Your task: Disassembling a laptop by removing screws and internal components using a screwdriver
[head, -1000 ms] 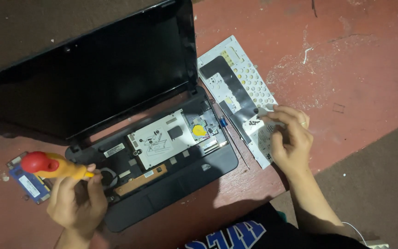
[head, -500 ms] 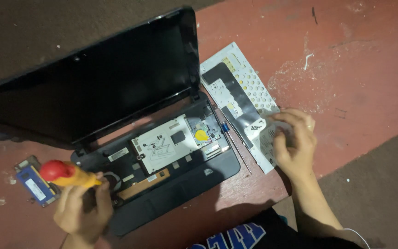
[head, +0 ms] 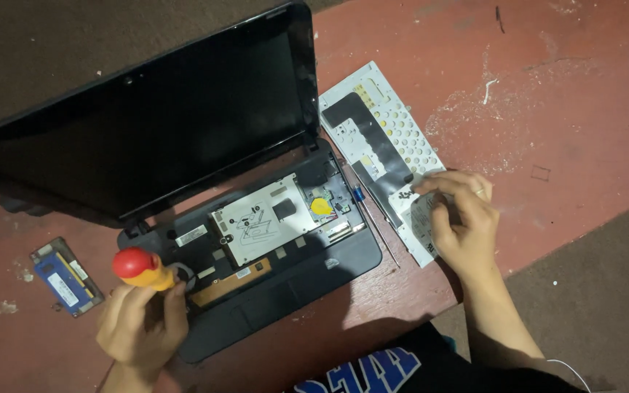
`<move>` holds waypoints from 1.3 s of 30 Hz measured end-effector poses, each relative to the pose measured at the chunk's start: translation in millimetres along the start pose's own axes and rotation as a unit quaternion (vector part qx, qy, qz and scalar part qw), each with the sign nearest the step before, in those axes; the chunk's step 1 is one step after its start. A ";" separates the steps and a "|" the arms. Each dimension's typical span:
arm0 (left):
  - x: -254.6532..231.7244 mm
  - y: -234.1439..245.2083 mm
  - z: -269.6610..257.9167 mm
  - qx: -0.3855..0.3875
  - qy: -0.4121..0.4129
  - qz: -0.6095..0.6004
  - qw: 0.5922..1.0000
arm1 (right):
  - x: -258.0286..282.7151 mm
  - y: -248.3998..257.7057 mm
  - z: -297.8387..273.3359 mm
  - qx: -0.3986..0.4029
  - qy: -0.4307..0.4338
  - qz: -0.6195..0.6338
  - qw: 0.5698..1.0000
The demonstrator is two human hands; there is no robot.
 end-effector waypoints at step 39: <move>36.5 46.3 16.0 0.272 -0.098 0.052 0.956 | 197.0 -84.9 -3.4 0.177 0.277 0.335 0.883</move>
Point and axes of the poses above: each hand's wrist, its own z-axis towards the middle knuckle, its own y-axis out of the back of the hand, x = y × z, the point moved 3 cm from there along z, towards the middle knuckle, and after that the axes turned 2 degrees about -x, right-handed, at the moved point
